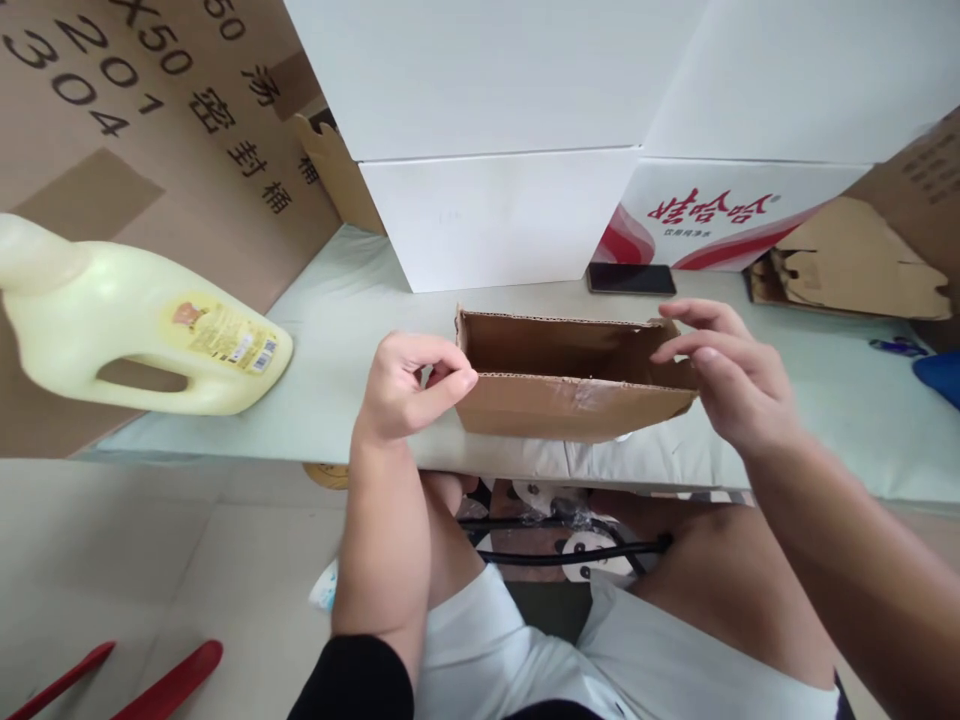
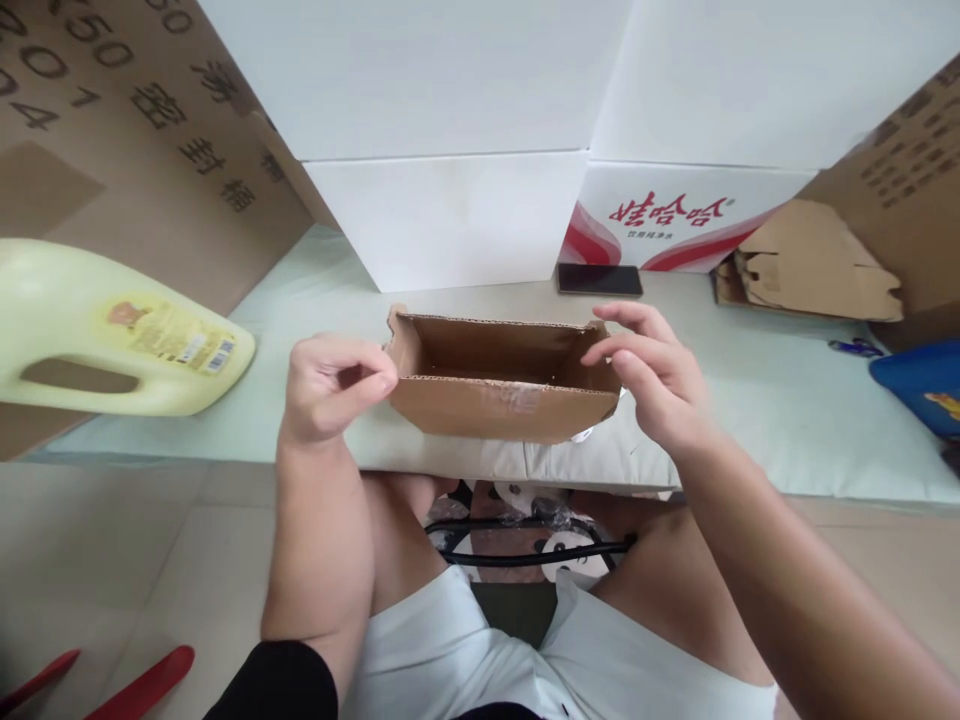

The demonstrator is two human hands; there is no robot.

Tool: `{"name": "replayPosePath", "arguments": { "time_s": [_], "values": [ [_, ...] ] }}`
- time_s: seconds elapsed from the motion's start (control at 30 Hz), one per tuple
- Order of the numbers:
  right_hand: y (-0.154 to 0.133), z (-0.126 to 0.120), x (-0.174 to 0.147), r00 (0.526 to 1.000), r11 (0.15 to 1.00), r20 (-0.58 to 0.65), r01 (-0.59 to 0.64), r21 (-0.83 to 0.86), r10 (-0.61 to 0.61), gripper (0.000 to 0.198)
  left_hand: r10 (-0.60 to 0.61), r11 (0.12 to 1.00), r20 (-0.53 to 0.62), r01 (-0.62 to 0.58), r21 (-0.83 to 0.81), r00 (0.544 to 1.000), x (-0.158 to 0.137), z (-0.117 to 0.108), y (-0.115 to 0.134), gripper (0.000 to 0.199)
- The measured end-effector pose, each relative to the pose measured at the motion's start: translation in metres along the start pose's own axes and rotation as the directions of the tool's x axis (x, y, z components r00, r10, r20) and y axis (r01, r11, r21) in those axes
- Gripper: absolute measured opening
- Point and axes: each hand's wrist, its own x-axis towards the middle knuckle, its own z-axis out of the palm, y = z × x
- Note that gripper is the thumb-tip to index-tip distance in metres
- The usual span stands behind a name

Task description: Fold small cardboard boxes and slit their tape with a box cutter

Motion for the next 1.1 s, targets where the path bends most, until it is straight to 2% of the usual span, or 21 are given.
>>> {"name": "replayPosePath", "arguments": {
  "time_s": [0.07,0.13,0.2,0.4,0.5,0.63,0.8,0.93,1.0,1.1],
  "values": [
    [-0.005,0.001,0.002,0.999,1.0,0.05,0.003,0.029,-0.004,0.037,-0.01,0.999,-0.1,0.006,-0.038,0.995,-0.004,0.003,-0.008,0.019],
    [-0.007,0.002,0.004,0.996,1.0,0.088,0.007,0.002,-0.007,0.028,-0.052,0.998,-0.231,0.044,-0.039,0.972,-0.007,0.008,-0.013,0.013],
    [-0.007,0.001,0.006,0.994,0.999,0.11,0.014,-0.047,-0.009,0.023,-0.087,0.996,-0.266,0.094,0.013,0.96,-0.008,0.013,-0.016,0.013],
    [-0.008,-0.008,0.011,0.982,0.991,0.187,0.021,-0.13,0.003,0.038,-0.039,0.994,-0.197,0.058,0.089,0.98,-0.011,0.016,-0.021,0.015],
    [-0.006,-0.012,0.014,0.965,0.989,0.262,0.032,-0.144,0.007,0.05,-0.022,0.998,-0.177,0.032,0.053,0.984,-0.013,0.014,-0.023,0.016],
    [0.003,-0.018,0.015,0.957,0.986,0.29,0.037,-0.164,0.012,0.062,-0.031,0.999,-0.142,0.028,-0.027,0.989,-0.016,0.012,-0.024,0.02],
    [0.007,-0.025,0.016,0.897,0.973,0.439,0.058,-0.222,0.047,0.081,-0.008,1.0,0.0,0.008,-0.019,1.0,-0.017,0.012,-0.025,0.027],
    [0.004,-0.026,0.017,0.853,0.982,0.521,0.08,-0.172,0.022,0.087,-0.038,0.999,0.056,0.037,0.021,0.998,-0.016,0.01,-0.023,0.031],
    [0.002,-0.025,0.016,0.846,0.988,0.532,0.041,-0.151,0.046,0.088,-0.038,0.999,0.082,0.035,0.042,0.996,-0.016,0.008,-0.022,0.044],
    [-0.002,-0.022,0.01,0.863,0.988,0.496,-0.024,-0.15,0.097,0.07,-0.006,0.998,0.137,-0.003,0.062,0.991,-0.016,0.006,-0.02,0.061]
  ]
}}
